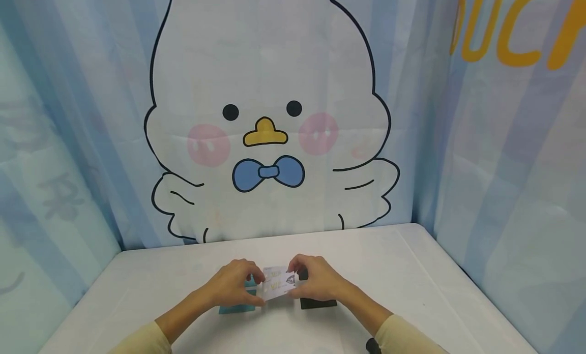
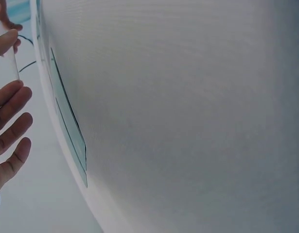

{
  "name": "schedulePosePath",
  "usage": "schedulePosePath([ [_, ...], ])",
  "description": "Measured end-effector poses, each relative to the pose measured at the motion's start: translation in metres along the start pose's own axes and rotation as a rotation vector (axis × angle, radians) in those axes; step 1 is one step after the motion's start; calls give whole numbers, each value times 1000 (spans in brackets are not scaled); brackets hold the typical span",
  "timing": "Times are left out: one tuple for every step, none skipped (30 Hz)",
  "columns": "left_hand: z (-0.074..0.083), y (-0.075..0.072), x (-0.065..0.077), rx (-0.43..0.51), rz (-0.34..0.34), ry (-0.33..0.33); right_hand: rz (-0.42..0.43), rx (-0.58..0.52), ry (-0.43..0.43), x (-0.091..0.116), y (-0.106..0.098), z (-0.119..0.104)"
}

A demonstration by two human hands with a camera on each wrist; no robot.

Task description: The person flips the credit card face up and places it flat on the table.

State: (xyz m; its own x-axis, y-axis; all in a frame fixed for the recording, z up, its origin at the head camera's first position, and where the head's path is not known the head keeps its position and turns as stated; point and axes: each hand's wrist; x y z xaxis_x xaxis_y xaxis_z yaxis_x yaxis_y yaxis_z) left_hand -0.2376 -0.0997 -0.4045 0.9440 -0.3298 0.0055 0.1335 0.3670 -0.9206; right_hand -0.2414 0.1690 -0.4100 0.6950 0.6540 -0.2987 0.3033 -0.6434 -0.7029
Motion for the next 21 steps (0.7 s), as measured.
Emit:
schedulePosePath([
  [0, 0, 0, -3, 0, 2, -5, 2, 4, 0, 0, 0],
  [0, -1, 0, -6, 0, 4, -10, 4, 8, 0, 0, -1],
  [-1, -1, 0, -10, -1, 6, -14, 7, 10, 0, 0, -1],
  [-1, 0, 0, -14, -1, 8, -18, 13, 13, 0, 1, -1],
  [-2, 0, 0, -18, -1, 10, -22, 17, 16, 0, 1, 0],
  [-3, 0, 0, -25, 0, 13, -26, 24, 17, 0, 1, 0],
  [-3, 0, 0, -29, 1, 17, -31, 29, 19, 0, 2, 0],
  [-4, 1, 0, -34, 1, 20, -35, 33, 20, 0, 2, 0],
  [-5, 1, -1, -37, 2, 22, -39, 38, 20, 0, 2, 1],
  [-5, 1, -1, -42, 2, 26, -43, 42, 20, 0, 3, 1],
  [-5, 1, -1, -46, 2, 29, -47, 47, 18, 0, 3, 1],
  [-5, 1, -1, -49, 2, 31, -51, 53, 16, 0, 3, 1],
  [-5, 2, -2, -52, 0, 32, -55, 59, 17, 0, 3, 2],
  [-5, 2, -2, -55, -1, 31, -59, 70, 15, 0, 3, 2],
  [-5, 2, -2, -58, -4, 30, -62, 77, 14, 0, 3, 2],
  [-5, 2, -2, -61, -6, 31, -68, 87, 13, 0, 3, 2],
  [-5, 2, -2, -66, -8, 29, -75, 104, 14, 0, 4, 3],
  [-5, 2, -2, -70, -10, 27, -81, 120, 15, -1, 4, 3],
  [-4, 2, -2, -75, -13, 24, -88, 134, 17, -1, 5, 3],
  [-4, 2, -2, -79, -16, 21, -94, 149, 17, -1, 5, 3],
  [-4, 3, -2, -84, -19, 18, -99, 161, 20, -1, 5, 3],
])
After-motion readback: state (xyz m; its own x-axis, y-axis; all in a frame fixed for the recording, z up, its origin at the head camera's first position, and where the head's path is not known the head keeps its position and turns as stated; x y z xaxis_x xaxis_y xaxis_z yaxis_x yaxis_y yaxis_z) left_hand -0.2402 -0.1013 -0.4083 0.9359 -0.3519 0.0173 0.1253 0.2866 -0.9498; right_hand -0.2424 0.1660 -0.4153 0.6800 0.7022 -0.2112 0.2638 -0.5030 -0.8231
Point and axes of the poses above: each hand's wrist, its own x-axis away from the middle knuckle, its own y-axis out of the palm, z = x × y, and after that the axes turned 14 degrees about -y, right-handed
